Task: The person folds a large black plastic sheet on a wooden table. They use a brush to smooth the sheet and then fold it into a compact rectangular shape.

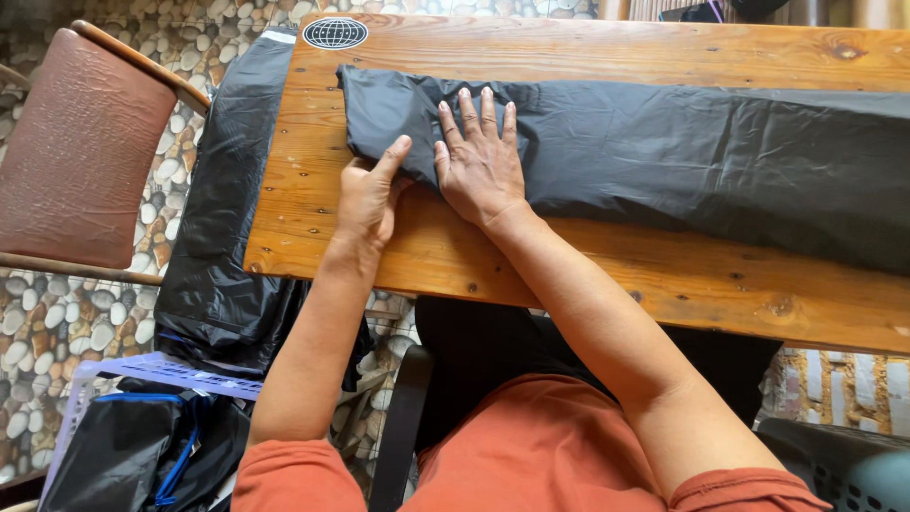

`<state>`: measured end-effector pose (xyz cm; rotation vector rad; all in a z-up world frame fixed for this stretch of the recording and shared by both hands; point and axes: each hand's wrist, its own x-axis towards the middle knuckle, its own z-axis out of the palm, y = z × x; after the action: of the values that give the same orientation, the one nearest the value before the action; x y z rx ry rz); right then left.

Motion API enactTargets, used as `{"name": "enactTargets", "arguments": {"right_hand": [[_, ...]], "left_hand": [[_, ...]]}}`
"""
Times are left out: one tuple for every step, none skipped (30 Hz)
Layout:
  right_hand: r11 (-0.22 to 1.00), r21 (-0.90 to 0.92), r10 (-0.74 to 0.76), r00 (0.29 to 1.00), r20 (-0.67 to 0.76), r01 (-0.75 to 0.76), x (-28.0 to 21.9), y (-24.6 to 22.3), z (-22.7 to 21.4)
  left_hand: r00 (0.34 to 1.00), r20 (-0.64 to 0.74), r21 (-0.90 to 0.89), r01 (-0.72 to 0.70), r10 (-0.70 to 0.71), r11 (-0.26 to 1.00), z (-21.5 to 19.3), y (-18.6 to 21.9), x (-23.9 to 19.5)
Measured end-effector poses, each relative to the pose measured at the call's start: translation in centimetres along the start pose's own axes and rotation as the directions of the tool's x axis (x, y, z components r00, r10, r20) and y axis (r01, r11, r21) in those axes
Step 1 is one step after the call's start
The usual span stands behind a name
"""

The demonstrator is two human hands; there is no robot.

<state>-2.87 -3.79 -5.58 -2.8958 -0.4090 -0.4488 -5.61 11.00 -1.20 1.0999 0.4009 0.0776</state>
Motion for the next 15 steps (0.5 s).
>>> {"name": "enactTargets", "arguments": {"right_hand": [[1.000, 0.006, -0.003, 1.000, -0.011, 0.003, 0.0, 0.0, 0.1], [1.000, 0.006, -0.001, 1.000, -0.014, 0.001, 0.0, 0.0, 0.2], [1.000, 0.008, 0.002, 1.000, -0.024, -0.001, 0.0, 0.1, 0.3], [1.000, 0.011, 0.005, 0.999, -0.034, -0.004, 0.0, 0.1, 0.4], [1.000, 0.011, 0.007, 0.999, -0.036, -0.006, 0.1, 0.2, 0.5], [1.000, 0.006, 0.005, 1.000, -0.025, -0.005, 0.1, 0.2, 0.6], [1.000, 0.000, 0.003, 1.000, -0.013, -0.003, 0.1, 0.3, 0.8], [1.000, 0.001, 0.002, 1.000, -0.013, -0.002, 0.1, 0.2, 0.5], [1.000, 0.018, 0.012, 1.000, 0.013, -0.013, 0.0, 0.1, 0.2], [0.999, 0.034, 0.022, 0.999, 0.039, -0.024, 0.1, 0.1, -0.1], [0.999, 0.033, 0.022, 0.999, 0.039, -0.024, 0.1, 0.1, 0.0], [0.999, 0.031, 0.038, 0.998, 0.046, -0.040, 0.2, 0.1, 0.1], [0.998, 0.028, 0.055, 0.997, 0.053, -0.056, 0.3, 0.1, 0.2], [0.998, 0.026, 0.054, 0.997, 0.052, -0.056, 0.4, 0.1, 0.0], [0.995, 0.062, 0.077, 0.992, 0.100, -0.083, 0.5, 0.1, -0.2]], "left_hand": [[0.999, -0.029, -0.013, -0.020, 0.020, 1.000, 0.6, -0.2, -0.2], [0.999, -0.026, -0.011, -0.021, 0.021, 1.000, 0.5, -1.1, 0.1], [0.991, 0.036, 0.076, -0.128, 0.126, 0.989, 0.5, -2.0, 0.5], [0.969, 0.105, 0.156, -0.237, 0.223, 0.959, 0.4, -2.8, 0.9], [0.969, 0.108, 0.157, -0.239, 0.224, 0.958, 0.8, -3.0, 0.6], [0.957, 0.111, 0.218, -0.285, 0.267, 0.933, 1.1, -3.2, 0.3], [0.944, 0.116, 0.278, -0.330, 0.309, 0.902, 1.4, -3.4, 0.0], [0.944, 0.115, 0.279, -0.330, 0.309, 0.902, 1.4, -3.8, 0.5], [0.944, 0.087, 0.200, -0.330, 0.318, 0.923, 1.5, -4.2, 0.9], [0.944, 0.059, 0.119, -0.330, 0.325, 0.936, 1.6, -4.5, 1.4], [0.944, 0.059, 0.118, -0.330, 0.325, 0.937, 1.7, -4.8, 1.8], [0.948, 0.018, 0.064, -0.318, 0.318, 0.946, 1.8, -5.1, 2.2], [0.951, -0.022, 0.009, -0.307, 0.308, 0.952, 2.0, -5.3, 2.6], [0.951, -0.022, 0.007, -0.308, 0.308, 0.951, 1.9, -5.5, 2.7], [0.946, -0.015, 0.011, -0.323, 0.324, 0.946, 1.9, -5.6, 2.8]]}}
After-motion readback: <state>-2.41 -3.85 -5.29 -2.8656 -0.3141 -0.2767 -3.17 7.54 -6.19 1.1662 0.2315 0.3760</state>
